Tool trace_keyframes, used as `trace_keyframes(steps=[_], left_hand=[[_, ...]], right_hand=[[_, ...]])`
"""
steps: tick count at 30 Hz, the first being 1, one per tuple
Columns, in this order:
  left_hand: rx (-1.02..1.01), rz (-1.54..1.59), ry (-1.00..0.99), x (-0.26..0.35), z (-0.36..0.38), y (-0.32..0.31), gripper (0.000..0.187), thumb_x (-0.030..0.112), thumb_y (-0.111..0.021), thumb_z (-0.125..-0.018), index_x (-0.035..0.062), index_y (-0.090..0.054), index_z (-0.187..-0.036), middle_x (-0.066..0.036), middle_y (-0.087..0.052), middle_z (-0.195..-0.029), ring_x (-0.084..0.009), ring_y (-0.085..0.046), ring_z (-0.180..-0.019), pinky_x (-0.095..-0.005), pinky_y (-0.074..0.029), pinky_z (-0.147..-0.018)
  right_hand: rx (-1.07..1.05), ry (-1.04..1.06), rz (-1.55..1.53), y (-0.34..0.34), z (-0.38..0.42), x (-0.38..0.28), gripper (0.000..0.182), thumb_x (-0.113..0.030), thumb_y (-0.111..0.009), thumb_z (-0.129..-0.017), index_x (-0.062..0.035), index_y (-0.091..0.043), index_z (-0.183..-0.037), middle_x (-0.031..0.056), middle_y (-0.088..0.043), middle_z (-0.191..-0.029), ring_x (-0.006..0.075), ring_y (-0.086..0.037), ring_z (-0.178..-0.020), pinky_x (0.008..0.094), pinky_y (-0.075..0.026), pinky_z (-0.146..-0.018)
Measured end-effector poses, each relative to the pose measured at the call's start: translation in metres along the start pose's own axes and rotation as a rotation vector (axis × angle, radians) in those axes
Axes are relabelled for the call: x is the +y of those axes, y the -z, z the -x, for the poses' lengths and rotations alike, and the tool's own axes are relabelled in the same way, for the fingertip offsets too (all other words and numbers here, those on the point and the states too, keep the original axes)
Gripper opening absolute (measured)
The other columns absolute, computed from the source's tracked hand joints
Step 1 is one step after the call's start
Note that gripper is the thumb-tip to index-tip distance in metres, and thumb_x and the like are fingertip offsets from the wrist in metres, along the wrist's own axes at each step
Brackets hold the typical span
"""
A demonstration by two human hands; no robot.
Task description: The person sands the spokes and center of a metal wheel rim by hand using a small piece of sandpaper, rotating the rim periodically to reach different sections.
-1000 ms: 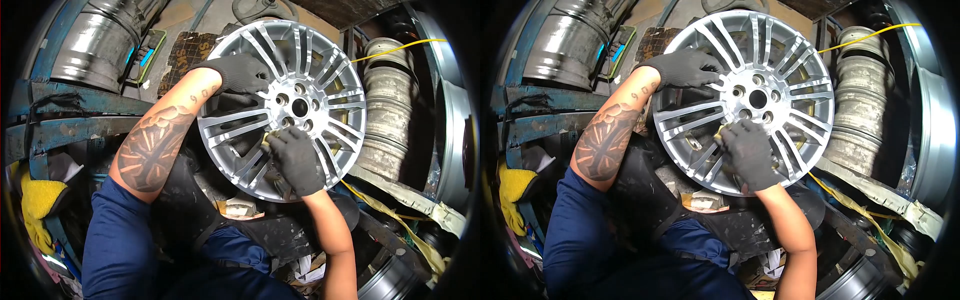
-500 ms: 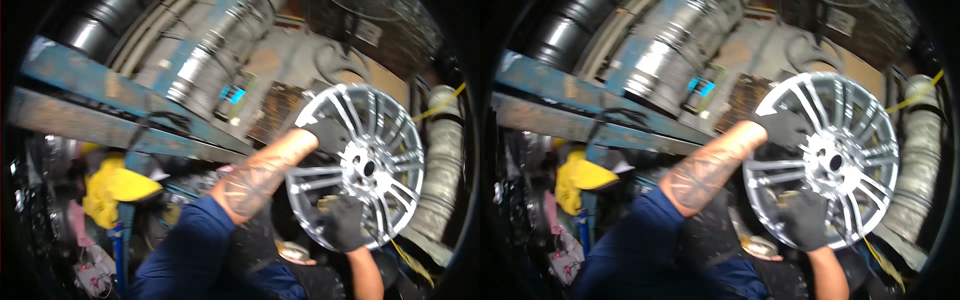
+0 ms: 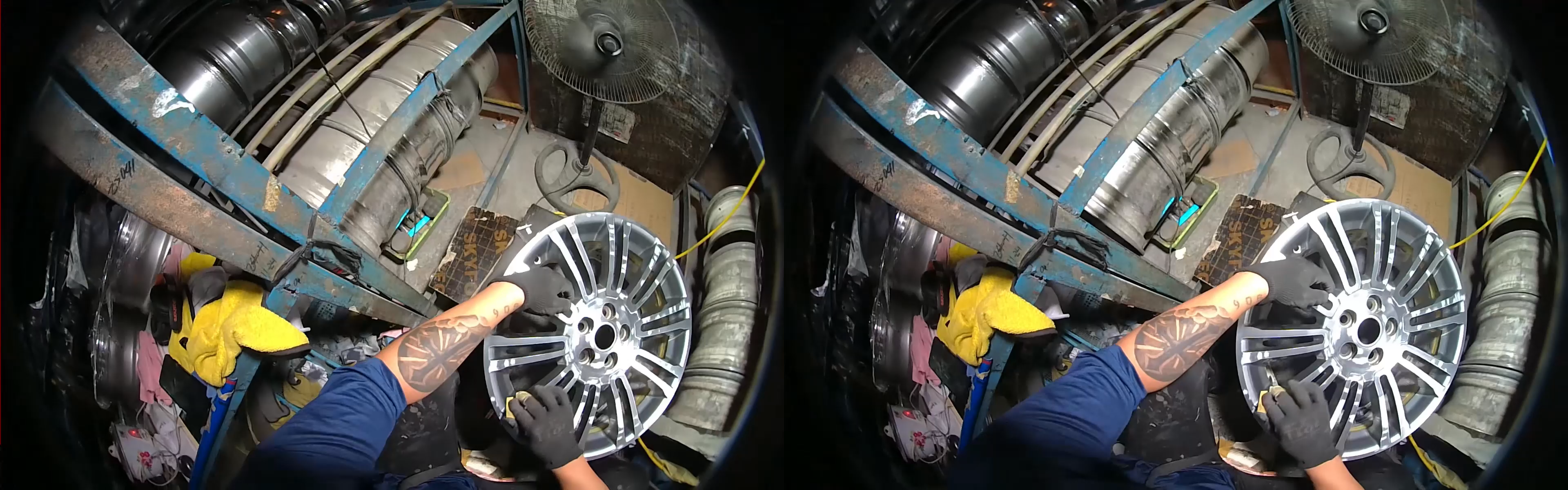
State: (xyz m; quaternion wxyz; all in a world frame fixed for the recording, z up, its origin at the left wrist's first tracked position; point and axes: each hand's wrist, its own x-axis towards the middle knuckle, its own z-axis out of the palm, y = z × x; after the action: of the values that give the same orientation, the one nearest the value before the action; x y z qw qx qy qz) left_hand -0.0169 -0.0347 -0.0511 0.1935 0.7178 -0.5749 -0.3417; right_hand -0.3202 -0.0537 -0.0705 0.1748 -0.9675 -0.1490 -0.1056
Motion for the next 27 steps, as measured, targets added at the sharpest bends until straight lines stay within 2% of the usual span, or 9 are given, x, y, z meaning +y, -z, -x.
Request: trace_keyframes(steps=[4, 8, 12, 14, 16, 19, 21, 24, 27], left_hand=[[0.029, -0.031, -0.045, -0.006, -0.005, -0.009, 0.045, 0.044, -0.061, -0.095, 0.014, -0.074, -0.125, -0.017, -0.074, -0.121, -0.0392, -0.068, -0.113, -0.0468, -0.05, -0.103], [0.025, -0.179, -0.136, -0.011, -0.024, -0.013, 0.035, 0.038, -0.06, -0.093, 0.0172, -0.079, -0.113, -0.015, -0.076, -0.117, -0.0364, -0.07, -0.108, -0.0479, -0.053, -0.096], [0.013, -0.206, -0.055, -0.026, -0.042, -0.025, 0.034, 0.037, -0.061, -0.091, 0.0173, -0.081, -0.109, -0.013, -0.077, -0.115, -0.0353, -0.071, -0.106, -0.0472, -0.053, -0.091], [-0.098, -0.172, -0.043, -0.015, -0.043, -0.014, 0.035, 0.036, -0.062, -0.089, 0.0153, -0.081, -0.111, -0.013, -0.077, -0.114, -0.0346, -0.071, -0.106, -0.0476, -0.053, -0.09], [-0.041, -0.176, -0.074, -0.018, -0.049, -0.018, 0.036, 0.037, -0.065, -0.088, 0.0157, -0.081, -0.111, -0.014, -0.077, -0.115, -0.0344, -0.071, -0.106, -0.0481, -0.052, -0.091], [-0.024, -0.146, -0.033, -0.027, -0.051, -0.022, 0.038, 0.04, -0.067, -0.087, 0.0155, -0.081, -0.112, -0.014, -0.076, -0.118, -0.0354, -0.07, -0.107, -0.0482, -0.051, -0.092], [0.008, -0.195, -0.114, -0.04, -0.065, -0.034, 0.037, 0.039, -0.068, -0.087, 0.0146, -0.081, -0.112, -0.016, -0.076, -0.118, -0.0353, -0.07, -0.107, -0.0483, -0.052, -0.092], [-0.055, -0.262, -0.144, -0.026, -0.051, -0.019, 0.036, 0.035, -0.062, -0.093, 0.0132, -0.079, -0.115, -0.015, -0.076, -0.119, -0.0352, -0.071, -0.107, -0.0486, -0.052, -0.093], [0.05, -0.292, -0.21, -0.026, -0.038, -0.015, 0.03, 0.033, -0.062, -0.093, 0.0152, -0.079, -0.11, -0.011, -0.075, -0.121, -0.0296, -0.068, -0.114, -0.045, -0.051, -0.099]], right_hand=[[0.068, -0.341, 0.125, 0.021, -0.003, 0.026, 0.033, -0.024, -0.073, -0.083, -0.0101, -0.072, -0.113, 0.0074, -0.067, -0.115, 0.0328, -0.055, -0.121, 0.0545, -0.044, -0.103], [-0.013, -0.046, 0.03, 0.006, -0.005, -0.009, 0.033, -0.019, -0.073, -0.084, -0.0125, -0.072, -0.116, 0.0112, -0.066, -0.122, 0.0343, -0.056, -0.122, 0.0558, -0.044, -0.104], [0.048, -0.287, 0.148, 0.02, 0.0, 0.017, 0.031, -0.018, -0.073, -0.088, -0.0098, -0.071, -0.117, 0.0118, -0.066, -0.123, 0.0378, -0.055, -0.124, 0.0571, -0.043, -0.105], [0.059, -0.181, 0.038, 0.013, 0.0, 0.004, 0.027, -0.019, -0.071, -0.091, -0.0096, -0.072, -0.117, 0.0116, -0.066, -0.123, 0.0378, -0.055, -0.124, 0.0571, -0.042, -0.105], [-0.011, -0.032, 0.011, 0.013, -0.008, -0.015, 0.024, -0.018, -0.067, -0.096, -0.0092, -0.072, -0.117, 0.0117, -0.068, -0.123, 0.0381, -0.055, -0.124, 0.0571, -0.041, -0.105], [0.078, -0.231, 0.013, 0.017, -0.007, 0.005, 0.024, -0.02, -0.068, -0.096, -0.009, -0.072, -0.117, 0.0122, -0.068, -0.123, 0.0389, -0.054, -0.126, 0.0568, -0.041, -0.106], [0.023, -0.32, 0.179, 0.027, -0.003, 0.016, 0.025, -0.018, -0.066, -0.096, -0.0092, -0.072, -0.119, 0.0126, -0.068, -0.124, 0.0404, -0.053, -0.126, 0.0576, -0.04, -0.107], [0.02, -0.033, 0.087, 0.001, 0.008, -0.001, 0.039, -0.016, -0.069, -0.086, -0.0148, -0.069, -0.125, 0.0104, -0.067, -0.118, 0.0367, -0.053, -0.129, 0.0571, -0.039, -0.11], [-0.031, -0.209, 0.127, 0.008, -0.001, 0.002, 0.044, -0.017, -0.071, -0.081, -0.0169, -0.07, -0.125, 0.0083, -0.068, -0.121, 0.0332, -0.055, -0.131, 0.058, -0.037, -0.113]])
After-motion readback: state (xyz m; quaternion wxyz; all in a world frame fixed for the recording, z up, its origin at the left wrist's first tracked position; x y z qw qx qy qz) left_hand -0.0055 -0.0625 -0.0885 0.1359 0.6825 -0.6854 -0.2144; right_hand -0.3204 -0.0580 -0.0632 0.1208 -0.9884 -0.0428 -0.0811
